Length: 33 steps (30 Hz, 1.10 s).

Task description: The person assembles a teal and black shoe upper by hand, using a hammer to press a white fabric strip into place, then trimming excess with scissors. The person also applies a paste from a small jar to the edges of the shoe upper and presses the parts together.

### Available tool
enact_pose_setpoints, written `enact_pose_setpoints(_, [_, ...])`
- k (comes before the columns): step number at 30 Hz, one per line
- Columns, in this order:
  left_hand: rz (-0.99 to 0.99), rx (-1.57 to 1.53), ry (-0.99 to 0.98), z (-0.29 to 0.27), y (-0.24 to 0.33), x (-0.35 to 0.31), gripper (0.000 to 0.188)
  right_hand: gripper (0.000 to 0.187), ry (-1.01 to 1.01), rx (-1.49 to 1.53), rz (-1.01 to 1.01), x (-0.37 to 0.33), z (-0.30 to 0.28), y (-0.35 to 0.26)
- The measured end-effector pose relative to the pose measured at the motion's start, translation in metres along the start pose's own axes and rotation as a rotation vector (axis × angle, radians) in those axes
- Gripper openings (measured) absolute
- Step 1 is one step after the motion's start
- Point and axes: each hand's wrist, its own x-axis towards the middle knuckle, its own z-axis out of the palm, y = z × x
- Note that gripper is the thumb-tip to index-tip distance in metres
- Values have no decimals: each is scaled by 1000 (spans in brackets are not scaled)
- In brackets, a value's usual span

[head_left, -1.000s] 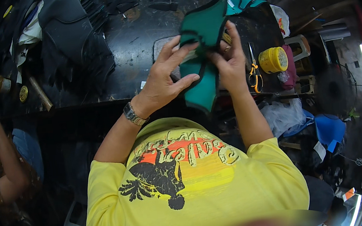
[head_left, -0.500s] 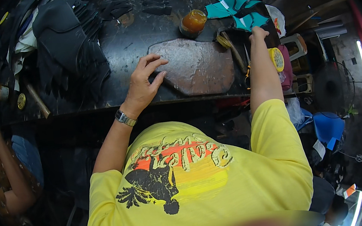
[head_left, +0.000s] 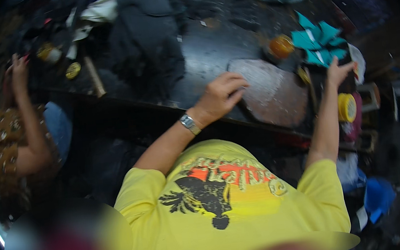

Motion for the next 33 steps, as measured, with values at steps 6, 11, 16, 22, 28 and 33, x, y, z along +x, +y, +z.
enact_pose_setpoints(6, [272, 278, 259, -70, 32, 42, 23, 71, -425, 751, -54, -83, -61, -104])
enact_pose_setpoints(11, [118, 877, 561, -167, 33, 81, 37, 67, -734, 861, -185, -138, -95, -156])
enact_pose_setpoints(16, [-409, 927, 469, -208, 25, 111, 97, 64, -838, 856, -191, -161, -100, -164])
enact_pose_setpoints(22, [-347, 1067, 266, -174, 8, 131, 116, 42, -759, 719, -310, -163, -94, -162])
enact_pose_setpoints(28, [-287, 999, 249, -175, -1, 143, 93, 27, -528, 354, -541, -92, -63, -150])
enact_pose_setpoints(33, [46, 878, 454, -194, 13, 137, 77, 37, -512, 97, -735, -77, -30, -140])
